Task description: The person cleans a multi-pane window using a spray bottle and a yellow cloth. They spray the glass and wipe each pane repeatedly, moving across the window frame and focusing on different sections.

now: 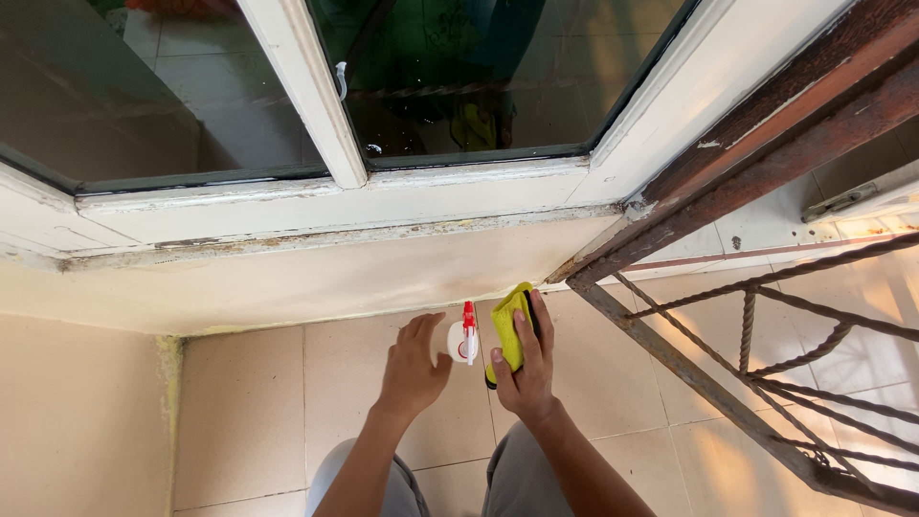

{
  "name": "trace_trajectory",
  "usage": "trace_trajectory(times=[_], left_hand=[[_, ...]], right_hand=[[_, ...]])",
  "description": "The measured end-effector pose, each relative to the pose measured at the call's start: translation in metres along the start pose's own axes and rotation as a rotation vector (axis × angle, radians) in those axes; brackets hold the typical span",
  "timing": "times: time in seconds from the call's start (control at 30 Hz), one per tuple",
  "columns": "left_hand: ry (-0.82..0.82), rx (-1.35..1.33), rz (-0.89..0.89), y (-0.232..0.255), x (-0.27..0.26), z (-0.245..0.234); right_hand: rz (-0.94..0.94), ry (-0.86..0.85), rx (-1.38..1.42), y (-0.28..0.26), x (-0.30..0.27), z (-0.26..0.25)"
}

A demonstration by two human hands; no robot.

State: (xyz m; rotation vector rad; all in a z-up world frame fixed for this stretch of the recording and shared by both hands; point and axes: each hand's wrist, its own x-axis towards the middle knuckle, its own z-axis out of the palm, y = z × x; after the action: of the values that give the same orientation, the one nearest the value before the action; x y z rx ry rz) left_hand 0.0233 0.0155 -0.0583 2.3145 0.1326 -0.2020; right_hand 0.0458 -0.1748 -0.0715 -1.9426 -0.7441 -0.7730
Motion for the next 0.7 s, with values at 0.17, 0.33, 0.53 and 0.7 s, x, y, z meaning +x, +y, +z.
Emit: trace_trajectory(times=[0.17, 0.33, 0.53, 0.7], left_hand=[[-0.028, 0.029, 0.024, -0.015, 0.022, 0.045], [-0.068, 0.043, 0.052, -0.035, 0.027, 0.069], [-0.053, 0.081, 0.035, -0.054, 0.032, 0.088], [-0.072, 0.089, -0.007, -0.059, 0.040, 0.097]], right_hand=[[0.081, -0.041, -0.051, 0.004, -0.004, -0.001], [0.155, -0.104, -0.152, 0.005, -0.011, 0.004], [0.203, -0.151, -0.357, 0.017, -0.022, 0.010], [0.245, -0.196, -0.497, 0.038, -0.031, 0.014]])
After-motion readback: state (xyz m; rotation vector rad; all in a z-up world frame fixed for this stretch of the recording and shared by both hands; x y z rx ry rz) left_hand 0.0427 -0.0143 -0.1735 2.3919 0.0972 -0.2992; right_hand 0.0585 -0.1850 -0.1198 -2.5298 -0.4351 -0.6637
